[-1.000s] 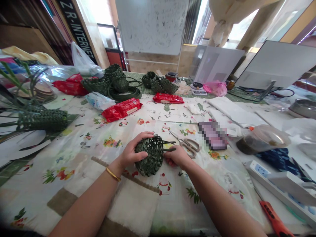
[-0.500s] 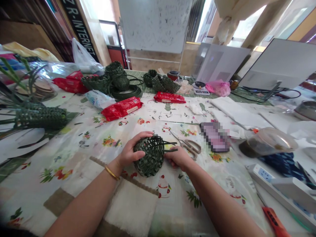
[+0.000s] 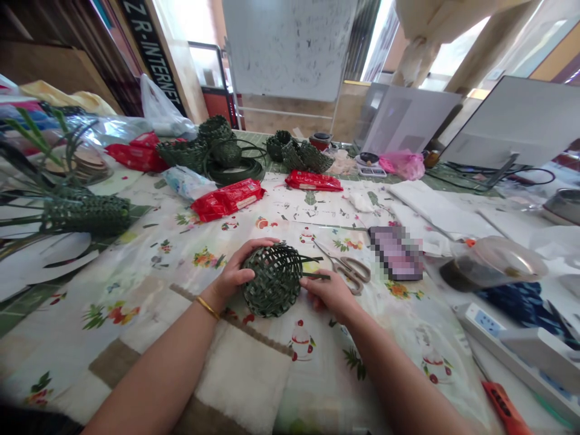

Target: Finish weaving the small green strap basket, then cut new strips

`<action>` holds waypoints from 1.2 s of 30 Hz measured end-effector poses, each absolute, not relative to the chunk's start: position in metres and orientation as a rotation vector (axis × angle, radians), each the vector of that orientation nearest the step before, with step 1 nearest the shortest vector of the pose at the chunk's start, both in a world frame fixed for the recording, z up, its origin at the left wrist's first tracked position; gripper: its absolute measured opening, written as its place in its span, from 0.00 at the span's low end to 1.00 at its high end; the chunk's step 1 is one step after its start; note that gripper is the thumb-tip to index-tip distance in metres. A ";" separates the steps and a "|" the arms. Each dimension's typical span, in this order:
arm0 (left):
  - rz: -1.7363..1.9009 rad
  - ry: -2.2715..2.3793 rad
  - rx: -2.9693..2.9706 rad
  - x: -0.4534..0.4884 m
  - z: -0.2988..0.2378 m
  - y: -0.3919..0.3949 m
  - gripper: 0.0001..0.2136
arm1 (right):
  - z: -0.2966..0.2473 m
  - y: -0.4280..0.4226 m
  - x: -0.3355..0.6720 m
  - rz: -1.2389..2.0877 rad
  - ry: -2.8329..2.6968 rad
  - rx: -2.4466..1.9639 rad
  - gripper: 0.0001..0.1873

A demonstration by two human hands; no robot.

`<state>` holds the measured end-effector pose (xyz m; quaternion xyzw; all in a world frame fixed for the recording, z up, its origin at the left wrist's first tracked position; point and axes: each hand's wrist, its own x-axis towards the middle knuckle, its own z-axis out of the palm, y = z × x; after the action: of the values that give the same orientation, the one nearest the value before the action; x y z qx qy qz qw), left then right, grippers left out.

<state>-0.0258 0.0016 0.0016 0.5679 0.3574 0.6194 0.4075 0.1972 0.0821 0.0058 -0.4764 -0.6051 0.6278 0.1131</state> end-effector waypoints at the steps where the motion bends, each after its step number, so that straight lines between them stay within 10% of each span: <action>1: 1.547 0.892 1.407 -0.027 0.001 0.002 0.28 | 0.006 0.083 0.197 1.901 -1.767 -1.384 0.15; 36: 1.504 0.915 1.418 -0.030 0.010 -0.003 0.23 | 0.009 0.098 0.198 2.313 -1.672 -1.236 0.14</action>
<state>-0.0300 -0.0026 0.0102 0.5672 0.3662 0.6019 0.4264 0.1976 0.0978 0.0095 -0.3974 -0.5375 0.7436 0.0156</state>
